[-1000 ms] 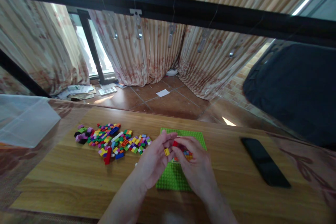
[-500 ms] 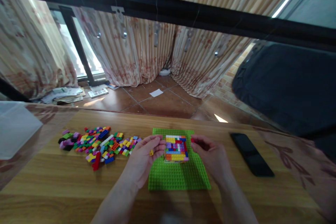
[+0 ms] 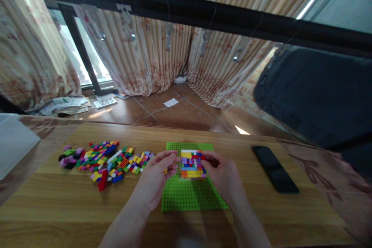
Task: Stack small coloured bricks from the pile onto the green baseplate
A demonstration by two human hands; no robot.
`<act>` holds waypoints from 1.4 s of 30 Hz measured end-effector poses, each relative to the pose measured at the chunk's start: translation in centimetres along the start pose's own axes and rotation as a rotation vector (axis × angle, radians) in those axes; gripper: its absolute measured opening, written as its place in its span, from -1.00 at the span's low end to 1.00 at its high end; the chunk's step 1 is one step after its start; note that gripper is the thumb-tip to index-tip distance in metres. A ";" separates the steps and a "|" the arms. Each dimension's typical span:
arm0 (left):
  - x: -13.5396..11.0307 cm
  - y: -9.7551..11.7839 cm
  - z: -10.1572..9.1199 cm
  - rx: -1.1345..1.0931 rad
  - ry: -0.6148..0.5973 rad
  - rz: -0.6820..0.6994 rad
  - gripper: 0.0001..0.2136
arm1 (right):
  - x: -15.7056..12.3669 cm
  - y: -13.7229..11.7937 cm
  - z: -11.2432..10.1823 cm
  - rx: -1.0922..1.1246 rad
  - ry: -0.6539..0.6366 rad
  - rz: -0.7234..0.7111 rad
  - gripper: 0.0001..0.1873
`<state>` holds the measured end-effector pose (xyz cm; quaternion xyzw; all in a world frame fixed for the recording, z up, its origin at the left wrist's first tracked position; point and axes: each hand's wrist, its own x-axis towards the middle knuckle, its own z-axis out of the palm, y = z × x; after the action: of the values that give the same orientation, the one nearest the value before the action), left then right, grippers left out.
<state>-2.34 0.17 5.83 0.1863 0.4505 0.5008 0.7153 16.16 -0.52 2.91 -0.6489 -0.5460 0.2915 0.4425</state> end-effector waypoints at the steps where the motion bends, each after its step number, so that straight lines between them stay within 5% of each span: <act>1: 0.0 0.0 0.0 0.000 0.001 0.000 -0.83 | 0.0 -0.1 0.1 -0.019 0.013 -0.006 -0.75; 30: -0.2 0.1 0.2 -0.013 0.001 -0.005 -0.83 | 0.2 -0.2 -0.5 -0.044 0.030 -0.004 -0.75; 42: -0.2 0.2 0.2 -0.001 0.000 -0.001 -0.84 | 0.5 0.0 0.2 -0.079 0.107 0.066 -0.56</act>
<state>-2.29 0.14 6.13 0.1859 0.4503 0.5004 0.7157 16.10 0.02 2.84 -0.6979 -0.5111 0.2492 0.4354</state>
